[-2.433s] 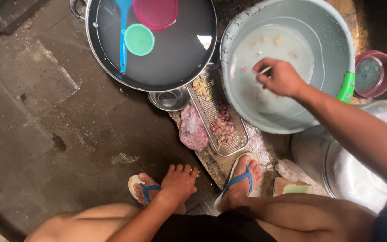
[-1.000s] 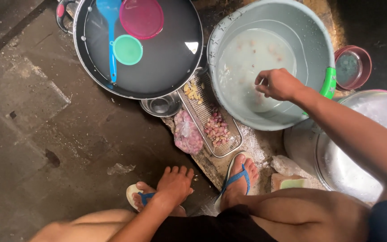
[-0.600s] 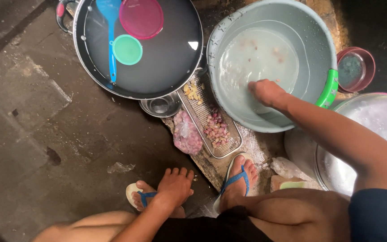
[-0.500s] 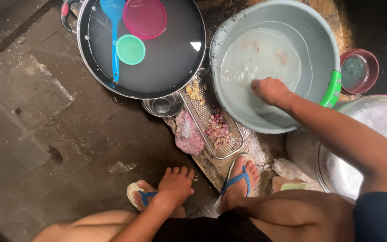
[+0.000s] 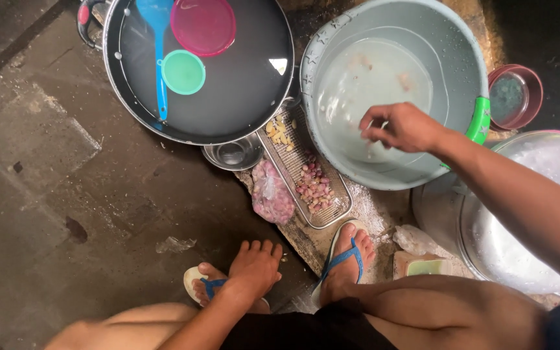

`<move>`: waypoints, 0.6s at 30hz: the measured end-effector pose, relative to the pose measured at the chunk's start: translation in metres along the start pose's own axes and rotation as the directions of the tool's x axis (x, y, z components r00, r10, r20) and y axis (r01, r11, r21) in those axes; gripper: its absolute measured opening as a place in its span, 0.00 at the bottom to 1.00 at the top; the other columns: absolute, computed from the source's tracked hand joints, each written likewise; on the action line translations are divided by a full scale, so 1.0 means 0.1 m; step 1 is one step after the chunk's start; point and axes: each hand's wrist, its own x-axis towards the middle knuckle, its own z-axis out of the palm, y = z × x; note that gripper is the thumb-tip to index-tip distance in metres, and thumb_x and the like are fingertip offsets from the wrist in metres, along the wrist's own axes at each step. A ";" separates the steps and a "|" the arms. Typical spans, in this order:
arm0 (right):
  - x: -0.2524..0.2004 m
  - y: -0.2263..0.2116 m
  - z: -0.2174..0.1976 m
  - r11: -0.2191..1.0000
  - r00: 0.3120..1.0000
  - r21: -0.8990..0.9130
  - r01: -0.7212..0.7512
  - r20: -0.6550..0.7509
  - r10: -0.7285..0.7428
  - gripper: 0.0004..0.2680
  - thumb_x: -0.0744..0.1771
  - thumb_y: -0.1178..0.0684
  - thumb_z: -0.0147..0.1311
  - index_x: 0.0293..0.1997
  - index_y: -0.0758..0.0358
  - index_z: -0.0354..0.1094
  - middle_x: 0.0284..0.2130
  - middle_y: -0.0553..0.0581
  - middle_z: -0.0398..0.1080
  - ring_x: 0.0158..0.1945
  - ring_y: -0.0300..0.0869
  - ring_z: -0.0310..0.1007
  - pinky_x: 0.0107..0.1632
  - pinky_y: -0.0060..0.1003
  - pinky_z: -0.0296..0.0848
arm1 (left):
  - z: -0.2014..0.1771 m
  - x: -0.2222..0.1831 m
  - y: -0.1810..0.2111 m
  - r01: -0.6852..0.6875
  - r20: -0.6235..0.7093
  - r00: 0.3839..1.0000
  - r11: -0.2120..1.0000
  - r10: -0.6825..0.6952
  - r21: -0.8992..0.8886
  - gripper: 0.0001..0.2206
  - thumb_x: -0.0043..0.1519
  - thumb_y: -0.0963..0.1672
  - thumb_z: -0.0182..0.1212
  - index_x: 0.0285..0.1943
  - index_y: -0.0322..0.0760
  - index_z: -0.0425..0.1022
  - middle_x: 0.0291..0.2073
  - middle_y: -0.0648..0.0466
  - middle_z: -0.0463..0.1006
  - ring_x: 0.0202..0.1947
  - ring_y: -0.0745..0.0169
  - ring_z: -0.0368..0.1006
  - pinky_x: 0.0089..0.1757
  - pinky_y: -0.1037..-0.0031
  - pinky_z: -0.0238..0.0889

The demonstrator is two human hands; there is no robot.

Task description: Washing shallots in a basin of water after removing them from a plastic bag.

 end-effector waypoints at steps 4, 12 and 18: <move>0.24 0.38 0.03 0.952 0.985 -0.257 -0.168 -0.013 0.171 0.04 0.65 0.55 0.55 0.38 0.60 0.75 0.25 0.53 0.77 0.27 0.40 0.77 0.37 0.37 0.73 | 0.05 0.01 -0.02 0.003 -0.037 0.999 1.000 -0.003 0.014 0.27 0.54 0.52 0.67 0.56 0.32 0.68 0.43 0.42 0.72 0.39 0.43 0.69 0.44 0.54 0.58; 0.58 0.88 0.53 0.918 0.902 -0.096 -0.385 0.170 0.396 0.08 0.64 0.59 0.47 0.38 0.65 0.76 0.21 0.57 0.71 0.20 0.44 0.64 0.25 0.35 0.62 | 0.02 0.00 0.01 0.010 0.057 0.998 1.000 -0.009 -0.015 0.27 0.57 0.51 0.64 0.59 0.30 0.66 0.46 0.40 0.72 0.42 0.40 0.69 0.46 0.53 0.57; 0.65 1.18 0.81 0.897 0.983 -0.441 -0.039 0.145 0.114 0.04 0.62 0.52 0.56 0.32 0.57 0.73 0.28 0.51 0.75 0.32 0.46 0.73 0.43 0.39 0.72 | 0.02 -0.01 0.00 0.030 0.040 0.999 0.999 -0.029 -0.016 0.26 0.57 0.51 0.64 0.58 0.31 0.66 0.45 0.41 0.71 0.42 0.41 0.68 0.46 0.52 0.57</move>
